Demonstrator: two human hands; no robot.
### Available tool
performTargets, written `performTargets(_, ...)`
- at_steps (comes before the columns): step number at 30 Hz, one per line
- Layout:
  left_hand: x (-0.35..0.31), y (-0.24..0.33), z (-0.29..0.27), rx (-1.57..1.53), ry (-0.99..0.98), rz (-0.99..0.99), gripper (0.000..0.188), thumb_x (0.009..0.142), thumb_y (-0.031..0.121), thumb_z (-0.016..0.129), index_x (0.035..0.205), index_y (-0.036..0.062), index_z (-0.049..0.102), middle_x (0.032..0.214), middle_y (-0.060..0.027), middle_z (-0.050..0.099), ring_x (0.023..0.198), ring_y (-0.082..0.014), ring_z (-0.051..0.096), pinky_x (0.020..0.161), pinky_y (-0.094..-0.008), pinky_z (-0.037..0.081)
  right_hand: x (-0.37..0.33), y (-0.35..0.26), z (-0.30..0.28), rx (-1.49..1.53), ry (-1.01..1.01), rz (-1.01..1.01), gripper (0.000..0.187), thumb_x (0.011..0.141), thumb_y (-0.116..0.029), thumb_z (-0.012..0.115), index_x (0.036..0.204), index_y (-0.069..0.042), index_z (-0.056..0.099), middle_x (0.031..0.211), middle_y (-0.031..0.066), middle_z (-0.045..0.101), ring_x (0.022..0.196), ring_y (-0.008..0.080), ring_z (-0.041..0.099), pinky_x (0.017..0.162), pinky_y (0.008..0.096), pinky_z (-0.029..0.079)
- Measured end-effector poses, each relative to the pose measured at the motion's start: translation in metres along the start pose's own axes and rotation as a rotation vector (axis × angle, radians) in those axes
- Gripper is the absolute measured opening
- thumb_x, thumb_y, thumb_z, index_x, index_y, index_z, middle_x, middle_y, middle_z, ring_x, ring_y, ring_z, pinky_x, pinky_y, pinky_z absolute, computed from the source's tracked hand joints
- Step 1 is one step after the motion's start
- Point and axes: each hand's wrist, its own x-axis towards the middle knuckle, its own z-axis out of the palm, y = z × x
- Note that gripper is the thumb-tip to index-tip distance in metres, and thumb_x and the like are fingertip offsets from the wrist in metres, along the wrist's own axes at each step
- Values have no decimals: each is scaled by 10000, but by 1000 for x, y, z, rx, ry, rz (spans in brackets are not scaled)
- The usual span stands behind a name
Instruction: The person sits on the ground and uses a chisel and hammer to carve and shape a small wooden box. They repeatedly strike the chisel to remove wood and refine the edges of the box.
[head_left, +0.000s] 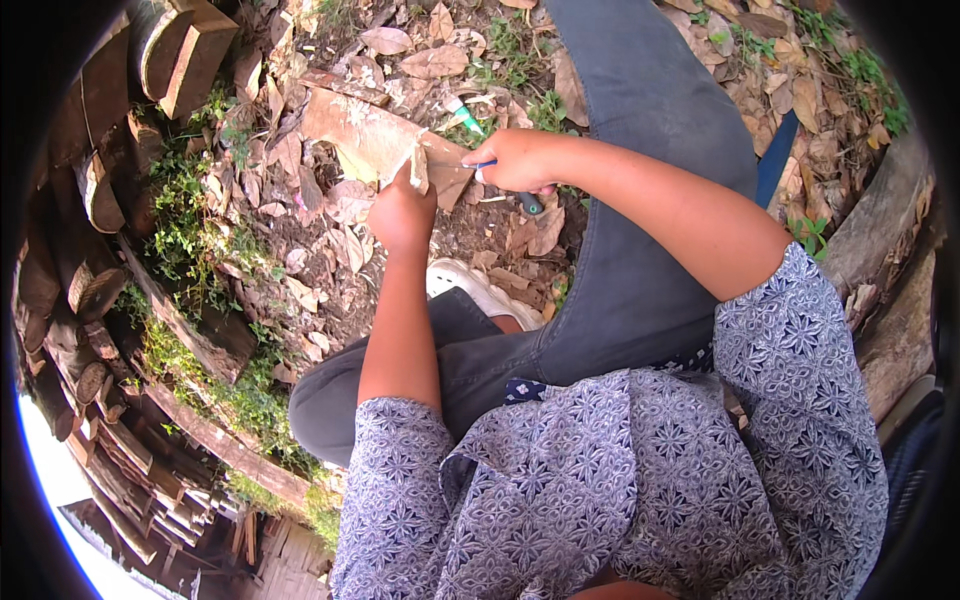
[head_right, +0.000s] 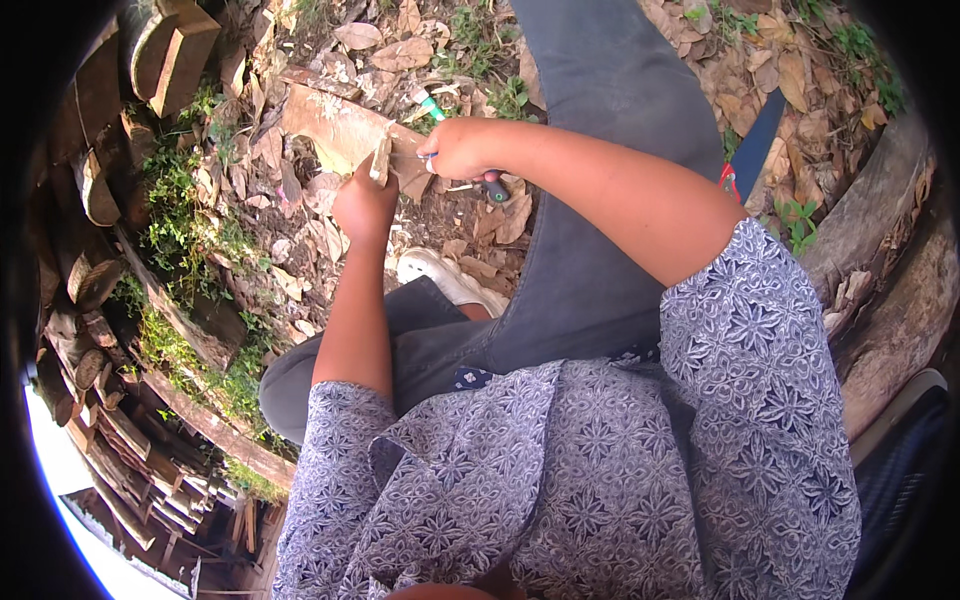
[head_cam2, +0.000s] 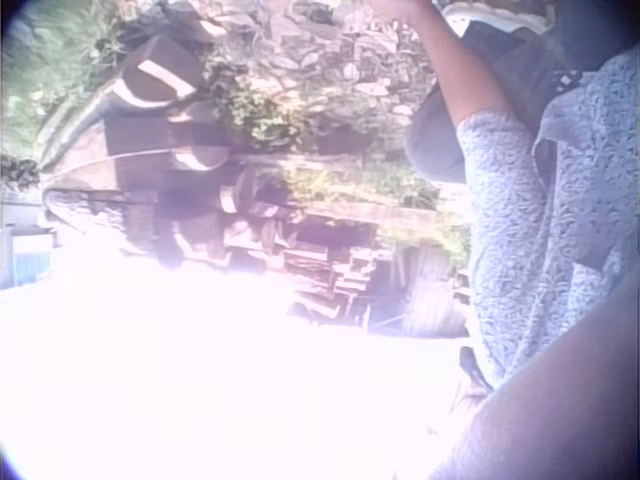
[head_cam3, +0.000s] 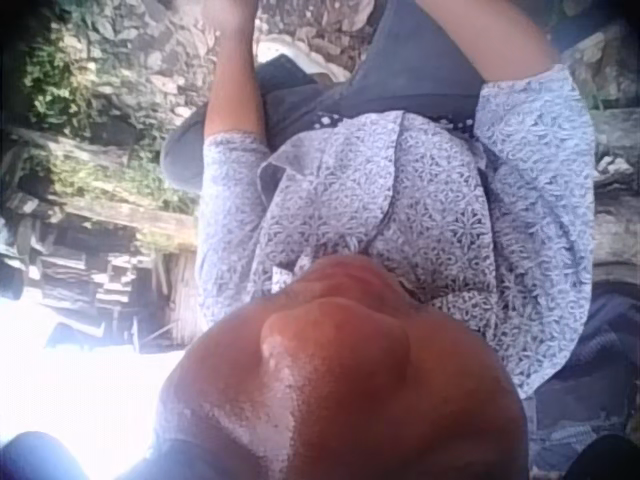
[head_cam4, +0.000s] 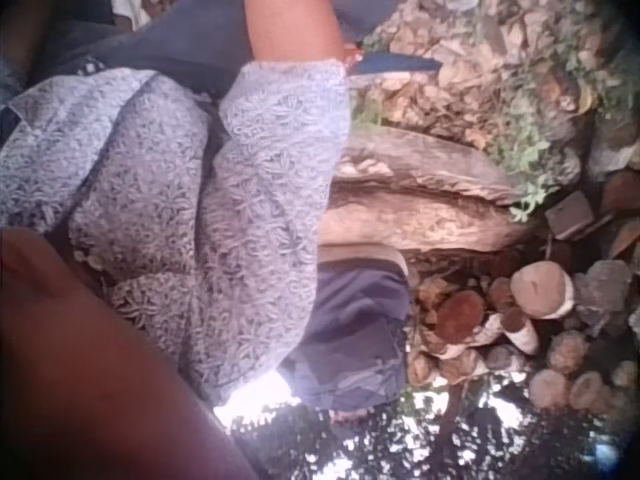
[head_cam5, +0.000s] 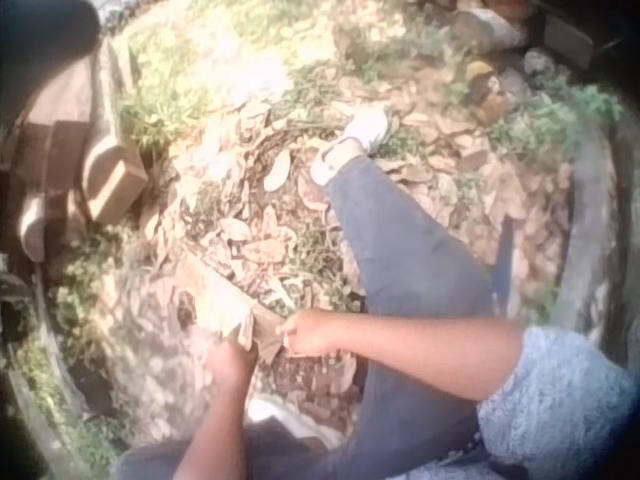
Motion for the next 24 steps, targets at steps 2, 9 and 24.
performTargets(2, -1, -8, 6, 10, 10, 2, 467, 776, 403, 769, 1196, 199, 749, 733, -147, 726, 670, -333, 725, 631, -450, 586, 4, -1, 7, -16, 31, -8, 494, 1004, -220, 519, 1498, -231, 532, 733, 81, 633, 463, 173, 535, 456, 358, 482)
performTargets(9, 7, 7, -5, 15, -44, -106, 473, 795, 418, 767, 1204, 181, 746, 813, -156, 753, 724, -335, 741, 670, -437, 598, 60, 5, 49, 61, 271, 14, 551, 914, -131, 551, 1461, -194, 570, 877, 149, 747, 586, 271, 696, 651, 387, 599)
performTargets(24, 7, -4, -1, -15, 21, -129, 440, 794, 445, 742, 1143, 178, 765, 784, -182, 735, 723, -365, 732, 673, -465, 592, 21, 6, 16, 7, 64, -49, 491, 1015, -257, 528, 1505, -228, 518, 654, 60, 616, 467, 174, 557, 451, 357, 505)
